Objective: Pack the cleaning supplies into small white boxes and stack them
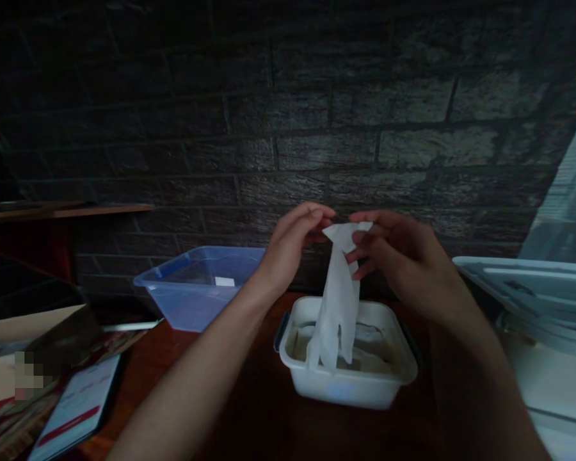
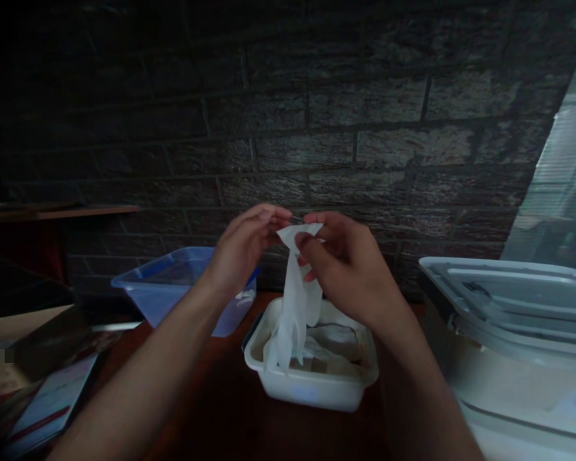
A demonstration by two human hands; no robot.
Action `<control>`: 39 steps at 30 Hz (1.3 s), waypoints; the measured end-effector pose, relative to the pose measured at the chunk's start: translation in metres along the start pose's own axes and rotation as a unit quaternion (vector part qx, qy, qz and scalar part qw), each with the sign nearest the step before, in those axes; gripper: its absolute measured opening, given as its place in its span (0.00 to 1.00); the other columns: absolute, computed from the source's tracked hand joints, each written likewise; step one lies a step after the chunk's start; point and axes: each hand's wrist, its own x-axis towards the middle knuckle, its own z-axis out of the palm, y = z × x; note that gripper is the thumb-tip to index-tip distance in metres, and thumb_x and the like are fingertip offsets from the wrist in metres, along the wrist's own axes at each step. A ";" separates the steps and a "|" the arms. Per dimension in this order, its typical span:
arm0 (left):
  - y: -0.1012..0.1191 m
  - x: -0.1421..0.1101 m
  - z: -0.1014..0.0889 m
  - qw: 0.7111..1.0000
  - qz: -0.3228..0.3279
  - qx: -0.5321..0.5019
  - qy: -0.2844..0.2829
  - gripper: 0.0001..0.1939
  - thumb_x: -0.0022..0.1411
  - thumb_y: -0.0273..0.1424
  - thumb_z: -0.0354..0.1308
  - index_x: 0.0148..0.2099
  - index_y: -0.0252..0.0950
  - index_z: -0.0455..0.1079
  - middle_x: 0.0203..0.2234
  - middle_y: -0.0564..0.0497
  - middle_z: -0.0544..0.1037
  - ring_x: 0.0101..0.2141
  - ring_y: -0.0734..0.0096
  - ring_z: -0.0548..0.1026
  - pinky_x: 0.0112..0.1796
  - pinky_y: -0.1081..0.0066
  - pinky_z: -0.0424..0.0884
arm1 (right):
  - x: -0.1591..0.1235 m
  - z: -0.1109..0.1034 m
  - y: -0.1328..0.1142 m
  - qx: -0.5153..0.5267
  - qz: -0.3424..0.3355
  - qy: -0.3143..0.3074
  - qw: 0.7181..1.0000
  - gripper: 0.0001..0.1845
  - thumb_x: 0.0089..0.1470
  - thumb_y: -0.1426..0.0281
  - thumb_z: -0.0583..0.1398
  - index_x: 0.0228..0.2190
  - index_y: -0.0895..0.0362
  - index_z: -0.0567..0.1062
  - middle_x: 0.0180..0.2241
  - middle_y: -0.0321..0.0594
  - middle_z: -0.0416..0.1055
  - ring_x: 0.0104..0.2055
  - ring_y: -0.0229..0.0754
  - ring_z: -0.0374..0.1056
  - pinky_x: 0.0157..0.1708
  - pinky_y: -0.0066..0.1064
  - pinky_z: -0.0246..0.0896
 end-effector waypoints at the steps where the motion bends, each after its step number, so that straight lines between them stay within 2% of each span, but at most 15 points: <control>1: 0.002 -0.005 -0.001 1.000 -0.004 -0.015 -0.014 0.13 0.68 0.38 0.53 0.46 0.38 0.75 0.39 0.50 0.78 0.44 0.63 0.76 0.43 0.68 0.72 | -0.004 -0.001 0.003 -0.002 -0.001 -0.009 1.000 0.14 0.56 0.67 0.65 0.45 0.50 0.77 0.33 0.40 0.79 0.33 0.47 0.78 0.26 0.34 0.77; 3: 0.001 -0.016 0.000 0.999 -0.011 -0.008 -0.051 0.15 0.65 0.38 0.61 0.52 0.40 0.74 0.43 0.49 0.79 0.46 0.61 0.77 0.44 0.67 0.73 | -0.010 -0.004 0.010 -0.016 -0.003 -0.025 1.000 0.18 0.55 0.71 0.63 0.48 0.49 0.76 0.35 0.39 0.79 0.34 0.46 0.78 0.29 0.35 0.78; 5: -0.004 -0.025 0.003 0.996 -0.020 0.015 -0.081 0.21 0.61 0.35 0.67 0.56 0.43 0.71 0.48 0.48 0.79 0.49 0.59 0.77 0.47 0.65 0.74 | -0.014 -0.007 0.019 -0.051 -0.001 -0.021 0.998 0.20 0.56 0.73 0.61 0.50 0.47 0.75 0.35 0.38 0.80 0.33 0.46 0.78 0.30 0.36 0.77; 8: -0.017 -0.033 0.008 0.995 -0.023 0.037 -0.091 0.21 0.60 0.32 0.69 0.55 0.45 0.71 0.53 0.47 0.77 0.51 0.58 0.77 0.49 0.63 0.75 | -0.014 -0.010 0.030 -0.140 -0.011 -0.011 0.990 0.16 0.59 0.71 0.60 0.48 0.47 0.78 0.32 0.38 0.80 0.29 0.46 0.77 0.29 0.37 0.73; 13: -0.023 -0.039 0.008 0.994 -0.008 0.082 -0.071 0.19 0.61 0.33 0.68 0.55 0.46 0.73 0.49 0.48 0.80 0.49 0.57 0.79 0.49 0.62 0.76 | -0.009 -0.010 0.033 -0.335 -0.055 -0.015 0.940 0.08 0.60 0.65 0.62 0.38 0.45 0.83 0.25 0.34 0.77 0.24 0.43 0.72 0.24 0.34 0.62; 16: -0.020 -0.041 0.005 0.996 -0.002 0.076 -0.044 0.10 0.64 0.34 0.65 0.49 0.46 0.77 0.41 0.51 0.83 0.40 0.61 0.81 0.40 0.66 0.77 | -0.008 -0.008 0.032 -0.362 -0.082 0.017 0.929 0.09 0.59 0.59 0.64 0.31 0.46 0.84 0.27 0.37 0.75 0.26 0.43 0.70 0.25 0.34 0.60; 18: -0.020 -0.040 0.002 0.997 -0.003 0.075 -0.013 0.05 0.66 0.35 0.64 0.44 0.45 0.80 0.34 0.52 0.83 0.32 0.66 0.80 0.31 0.71 0.74 | -0.009 -0.007 0.032 -0.340 -0.094 0.008 0.936 0.11 0.59 0.58 0.65 0.28 0.49 0.82 0.31 0.40 0.75 0.32 0.44 0.71 0.30 0.34 0.64; 20: -0.022 -0.039 -0.002 0.996 -0.011 0.083 0.029 0.05 0.66 0.35 0.64 0.41 0.43 0.81 0.29 0.53 0.82 0.27 0.71 0.76 0.25 0.75 0.69 | -0.010 -0.006 0.033 -0.306 -0.070 -0.027 0.949 0.13 0.61 0.59 0.63 0.28 0.50 0.79 0.30 0.39 0.74 0.31 0.42 0.70 0.30 0.33 0.63; 22: -0.024 -0.038 -0.007 0.995 -0.029 0.076 0.064 0.07 0.65 0.36 0.65 0.41 0.41 0.81 0.28 0.53 0.82 0.26 0.73 0.75 0.25 0.77 0.67 | -0.012 -0.005 0.034 -0.273 -0.018 -0.065 0.960 0.15 0.64 0.58 0.60 0.28 0.52 0.76 0.26 0.36 0.70 0.26 0.40 0.66 0.24 0.31 0.59; 24: -0.027 -0.036 -0.013 0.994 -0.047 0.054 0.083 0.08 0.65 0.37 0.65 0.40 0.38 0.81 0.28 0.52 0.82 0.27 0.73 0.74 0.27 0.77 0.68 | -0.014 -0.005 0.035 -0.237 0.020 -0.083 0.968 0.13 0.65 0.58 0.59 0.33 0.52 0.76 0.24 0.34 0.69 0.24 0.38 0.64 0.22 0.30 0.55; 26: -0.028 -0.034 -0.017 0.994 -0.059 0.034 0.085 0.10 0.65 0.38 0.65 0.38 0.36 0.80 0.27 0.51 0.82 0.27 0.74 0.74 0.27 0.78 0.68 | -0.015 -0.004 0.037 -0.192 0.033 -0.083 0.977 0.10 0.63 0.59 0.62 0.39 0.52 0.76 0.26 0.34 0.72 0.26 0.39 0.66 0.24 0.29 0.59; 28: -0.028 -0.033 -0.019 0.994 -0.067 0.021 0.083 0.12 0.64 0.39 0.65 0.36 0.35 0.80 0.26 0.51 0.81 0.25 0.75 0.73 0.26 0.78 0.67 | -0.014 -0.004 0.038 -0.140 0.050 -0.073 0.986 0.12 0.62 0.59 0.63 0.42 0.52 0.76 0.26 0.34 0.73 0.28 0.39 0.68 0.26 0.28 0.62; 34: -0.026 -0.033 -0.022 0.995 -0.062 0.008 0.073 0.11 0.65 0.38 0.65 0.35 0.35 0.80 0.24 0.53 0.80 0.24 0.77 0.72 0.25 0.80 0.66 | -0.009 -0.003 0.044 -0.019 0.082 -0.050 0.995 0.17 0.61 0.54 0.64 0.33 0.55 0.76 0.27 0.34 0.71 0.27 0.36 0.66 0.26 0.25 0.63; 39: -0.024 -0.038 -0.020 0.995 -0.050 0.040 0.079 0.10 0.65 0.38 0.65 0.37 0.36 0.81 0.26 0.52 0.82 0.26 0.76 0.73 0.26 0.80 0.67 | -0.010 0.001 0.039 0.044 0.101 -0.117 0.987 0.15 0.57 0.58 0.68 0.39 0.55 0.80 0.30 0.36 0.76 0.31 0.38 0.70 0.29 0.26 0.62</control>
